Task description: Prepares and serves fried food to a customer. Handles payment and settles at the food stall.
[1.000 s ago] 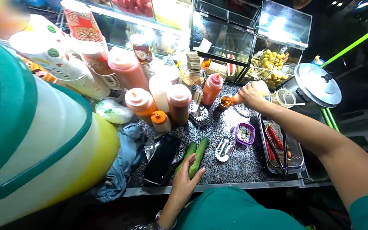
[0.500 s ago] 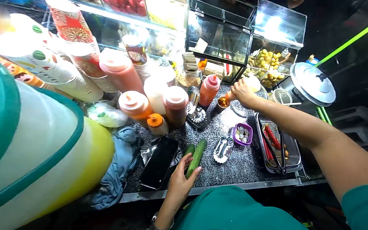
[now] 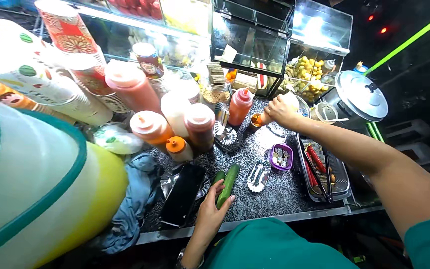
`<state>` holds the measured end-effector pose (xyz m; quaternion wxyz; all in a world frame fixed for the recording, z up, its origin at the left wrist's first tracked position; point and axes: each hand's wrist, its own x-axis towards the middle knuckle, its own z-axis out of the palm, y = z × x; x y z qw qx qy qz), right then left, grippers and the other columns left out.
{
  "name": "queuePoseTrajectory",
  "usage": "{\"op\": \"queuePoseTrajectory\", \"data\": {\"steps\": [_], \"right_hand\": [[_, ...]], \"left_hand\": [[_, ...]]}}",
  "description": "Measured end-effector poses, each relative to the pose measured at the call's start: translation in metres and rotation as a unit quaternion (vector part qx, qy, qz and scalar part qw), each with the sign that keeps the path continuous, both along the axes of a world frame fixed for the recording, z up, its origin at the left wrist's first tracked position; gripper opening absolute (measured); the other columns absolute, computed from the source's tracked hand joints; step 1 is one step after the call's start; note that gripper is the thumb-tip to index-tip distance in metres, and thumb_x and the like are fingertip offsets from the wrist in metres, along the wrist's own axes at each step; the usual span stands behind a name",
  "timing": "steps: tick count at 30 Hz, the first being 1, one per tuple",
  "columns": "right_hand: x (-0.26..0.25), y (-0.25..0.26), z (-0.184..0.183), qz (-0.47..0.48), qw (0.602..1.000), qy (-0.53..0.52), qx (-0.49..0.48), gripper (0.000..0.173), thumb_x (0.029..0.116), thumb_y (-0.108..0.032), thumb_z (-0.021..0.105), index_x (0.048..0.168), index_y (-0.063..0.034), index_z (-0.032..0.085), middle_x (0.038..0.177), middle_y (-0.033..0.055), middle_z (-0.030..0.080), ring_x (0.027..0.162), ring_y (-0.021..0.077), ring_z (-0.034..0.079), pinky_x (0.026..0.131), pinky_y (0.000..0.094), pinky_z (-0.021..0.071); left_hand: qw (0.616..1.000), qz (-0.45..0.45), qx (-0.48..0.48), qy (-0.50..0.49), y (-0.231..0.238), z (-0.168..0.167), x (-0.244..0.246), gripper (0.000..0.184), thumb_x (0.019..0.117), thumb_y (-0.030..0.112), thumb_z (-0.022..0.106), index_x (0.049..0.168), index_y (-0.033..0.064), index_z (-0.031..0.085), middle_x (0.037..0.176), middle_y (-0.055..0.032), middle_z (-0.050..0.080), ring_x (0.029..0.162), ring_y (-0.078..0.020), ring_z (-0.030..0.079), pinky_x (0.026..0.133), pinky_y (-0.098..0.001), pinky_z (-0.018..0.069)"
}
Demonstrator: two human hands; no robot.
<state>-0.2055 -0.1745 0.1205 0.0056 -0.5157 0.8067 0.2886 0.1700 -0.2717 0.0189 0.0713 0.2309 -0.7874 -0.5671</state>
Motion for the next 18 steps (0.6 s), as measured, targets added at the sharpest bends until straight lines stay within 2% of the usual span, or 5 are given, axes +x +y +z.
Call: {"op": "queuePoseTrajectory", "data": {"steps": [9, 12, 13, 15, 18], "right_hand": [[-0.01, 0.0, 0.0, -0.037, 0.999, 0.006, 0.017, 0.037, 0.0945, 0.011, 0.053, 0.131, 0.007, 0.059, 0.12, 0.0296, 0.063, 0.115, 0.0474, 0.059, 0.108, 0.061, 0.0354], [-0.012, 0.006, 0.004, -0.056, 0.998, -0.007, 0.02, 0.042, 0.0952, 0.008, 0.055, 0.137, 0.0027, 0.058, 0.123, 0.028, 0.062, 0.117, 0.0469, 0.058, 0.108, 0.0613, 0.0353], [-0.012, 0.009, 0.008, -0.075, 0.997, -0.028, 0.015, 0.043, 0.0946, 0.007, 0.057, 0.138, 0.0017, 0.058, 0.125, 0.0282, 0.062, 0.119, 0.0478, 0.057, 0.108, 0.0623, 0.0347], [-0.02, 0.019, 0.009, -0.126, 0.987, -0.097, -0.036, 0.05, 0.087, 0.001, 0.07, 0.136, -0.0014, 0.061, 0.126, 0.0294, 0.062, 0.12, 0.0505, 0.056, 0.108, 0.0677, 0.0347], [-0.043, 0.047, -0.004, -0.241, 0.934, -0.226, -0.134, 0.072, 0.0792, -0.013, 0.086, 0.144, -0.0079, 0.055, 0.137, 0.0284, 0.058, 0.126, 0.0503, 0.055, 0.103, 0.0729, 0.0384]], "left_hand": [[1.0, 0.005, 0.008, -0.009, 0.004, -0.008, 0.009, 0.066, 0.093, 0.038, 0.068, 0.144, -0.0001, 0.052, 0.128, -0.0179, 0.067, 0.118, -0.027, 0.065, 0.103, -0.0432, 0.0511], [1.0, 0.001, 0.011, -0.014, 0.005, -0.007, 0.01, 0.064, 0.0929, 0.037, 0.068, 0.143, -0.0001, 0.052, 0.128, -0.0186, 0.066, 0.118, -0.0277, 0.065, 0.102, -0.0443, 0.0509], [1.0, 0.0, 0.013, -0.015, 0.005, -0.006, 0.009, 0.065, 0.0929, 0.037, 0.068, 0.143, 0.0001, 0.052, 0.129, -0.0187, 0.066, 0.119, -0.028, 0.065, 0.103, -0.0443, 0.0506], [1.0, -0.003, 0.015, -0.015, 0.005, -0.005, 0.009, 0.064, 0.0932, 0.038, 0.068, 0.144, 0.0014, 0.052, 0.129, -0.0174, 0.066, 0.12, -0.0269, 0.064, 0.104, -0.0434, 0.0502], [1.0, -0.004, 0.012, -0.002, 0.003, -0.003, 0.008, 0.064, 0.0931, 0.038, 0.069, 0.144, 0.0013, 0.052, 0.129, -0.0166, 0.067, 0.12, -0.0255, 0.065, 0.104, -0.0422, 0.0506]]}}
